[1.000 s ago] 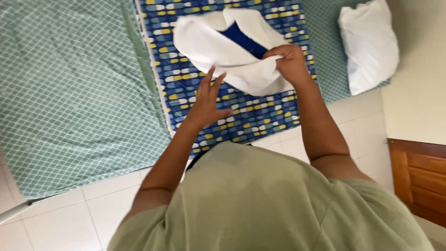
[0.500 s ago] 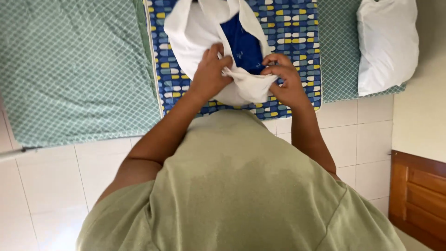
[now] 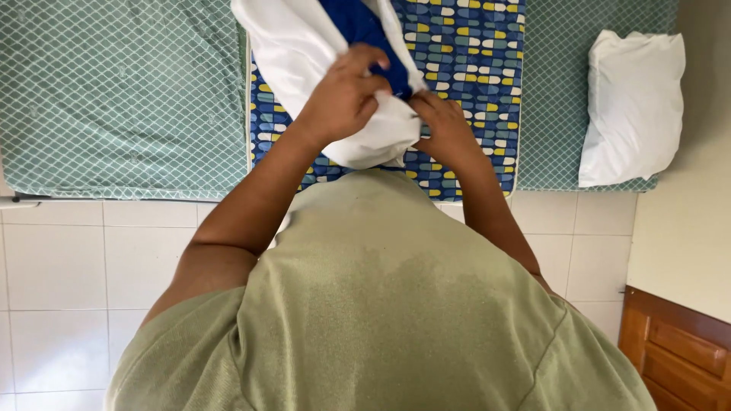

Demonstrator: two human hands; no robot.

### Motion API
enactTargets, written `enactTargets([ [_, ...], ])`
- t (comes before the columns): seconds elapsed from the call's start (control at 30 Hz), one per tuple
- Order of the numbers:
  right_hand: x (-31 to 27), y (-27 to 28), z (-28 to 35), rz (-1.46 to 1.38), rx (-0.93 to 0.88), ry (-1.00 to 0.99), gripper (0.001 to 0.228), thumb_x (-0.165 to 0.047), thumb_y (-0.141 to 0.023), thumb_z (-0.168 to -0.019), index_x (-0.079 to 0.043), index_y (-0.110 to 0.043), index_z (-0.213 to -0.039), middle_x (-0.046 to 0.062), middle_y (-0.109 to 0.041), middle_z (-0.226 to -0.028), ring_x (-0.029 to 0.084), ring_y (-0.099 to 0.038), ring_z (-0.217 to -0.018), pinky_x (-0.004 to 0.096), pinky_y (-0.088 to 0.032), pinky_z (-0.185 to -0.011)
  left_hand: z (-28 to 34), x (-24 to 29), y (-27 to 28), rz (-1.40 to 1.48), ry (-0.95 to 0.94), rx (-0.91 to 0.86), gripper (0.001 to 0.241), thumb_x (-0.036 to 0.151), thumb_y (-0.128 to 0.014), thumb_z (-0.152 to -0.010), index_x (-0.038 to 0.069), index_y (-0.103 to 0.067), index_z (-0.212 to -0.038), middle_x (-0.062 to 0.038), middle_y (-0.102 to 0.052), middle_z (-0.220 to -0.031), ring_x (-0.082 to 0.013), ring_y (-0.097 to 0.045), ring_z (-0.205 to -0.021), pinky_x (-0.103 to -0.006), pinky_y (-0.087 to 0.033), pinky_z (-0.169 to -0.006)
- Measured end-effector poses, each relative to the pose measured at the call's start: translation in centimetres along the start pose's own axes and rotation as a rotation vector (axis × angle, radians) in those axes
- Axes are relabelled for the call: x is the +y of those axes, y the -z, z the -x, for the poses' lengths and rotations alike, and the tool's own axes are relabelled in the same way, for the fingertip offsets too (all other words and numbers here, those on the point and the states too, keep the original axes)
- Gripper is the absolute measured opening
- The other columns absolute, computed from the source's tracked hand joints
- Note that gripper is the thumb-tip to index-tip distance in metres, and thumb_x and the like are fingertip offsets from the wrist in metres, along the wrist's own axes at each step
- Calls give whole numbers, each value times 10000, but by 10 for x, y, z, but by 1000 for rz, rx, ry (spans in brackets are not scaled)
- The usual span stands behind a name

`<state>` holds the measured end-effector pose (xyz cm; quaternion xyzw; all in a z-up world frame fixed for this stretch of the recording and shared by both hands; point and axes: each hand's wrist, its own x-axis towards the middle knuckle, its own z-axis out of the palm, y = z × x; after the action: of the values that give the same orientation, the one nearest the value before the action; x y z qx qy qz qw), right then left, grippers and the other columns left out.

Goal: The person removes pillowcases from pillows on two different beds. They pull the cases off, shake them out, and place them on a nearby table. The task involves handling multiple pillows and pillowcases.

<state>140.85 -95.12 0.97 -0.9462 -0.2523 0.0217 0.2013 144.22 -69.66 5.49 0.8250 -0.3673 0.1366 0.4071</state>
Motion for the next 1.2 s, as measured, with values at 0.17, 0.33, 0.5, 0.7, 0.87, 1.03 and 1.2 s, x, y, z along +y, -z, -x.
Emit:
enactTargets([
  [0.17, -4, -1, 3, -117, 120, -43, 182, -72, -718, -847, -114, -753, -1021, 18, -728, -831, 175, -589, -718, 330, -313, -870, 5, -27, -37, -260, 294, -347, 187, 122, -663, -852, 138, -774, -1002, -41, -745, -959, -296, -683, -788, -411, -528, -698],
  [0.33, 6, 0, 12, -230, 279, -35, 146, 6, -705, -900, -90, -748, -1001, -31, -725, -826, 133, -438, -599, 337, -281, -911, -12, -18, -9, -53, 515, -751, 377, 193, -800, -730, 211, -780, -1106, 30, -737, -980, -216, -671, -854, -341, -525, -784],
  [0.5, 30, -10, 12, -355, 422, 111, 221, -52, -634, -1038, -191, -795, -1093, -5, -586, -865, 183, -570, -946, 358, -277, -1031, -11, -47, -59, -161, 294, -999, 847, -36, -853, -627, 329, -679, -1371, -62, -455, -1556, -476, -638, -1166, -594, -574, -860],
  [0.7, 34, 1, 36, -907, 105, -52, 317, 68, -530, -856, 45, -683, -1133, 138, -654, -1199, 203, -592, -981, 283, -484, -852, -37, -95, -87, 112, 330, -757, 608, -97, -818, -598, 66, -707, -1173, -83, -671, -1239, -301, -635, -1077, -362, -493, -1011],
  [0.87, 12, -21, 45, -604, 163, -51, 398, -165, -768, -826, 20, -678, -1166, 159, -645, -1161, 294, -545, -1113, 406, -447, -987, -70, -102, -68, 449, 342, -574, 450, -111, -791, -656, 93, -655, -1033, -1, -643, -892, -127, -558, -682, -256, -536, -697],
  [1.03, 1, -39, 37, -150, 215, 113, 186, -216, -816, -858, -98, -711, -955, 29, -639, -1036, 237, -542, -1089, 456, -283, -1055, -90, -103, -65, 683, 284, -394, 417, -172, -769, -633, 120, -592, -871, 49, -621, -938, -132, -579, -838, -250, -532, -965],
  [1.2, 19, -76, 37, 38, 13, 86, 164, -308, -722, -867, -176, -797, -929, -4, -691, -1122, 255, -515, -1205, 493, -282, -1013, -96, -119, -73, 775, 314, -234, 390, -183, -705, -651, 109, -593, -883, 11, -608, -894, -107, -547, -710, -213, -553, -742],
])
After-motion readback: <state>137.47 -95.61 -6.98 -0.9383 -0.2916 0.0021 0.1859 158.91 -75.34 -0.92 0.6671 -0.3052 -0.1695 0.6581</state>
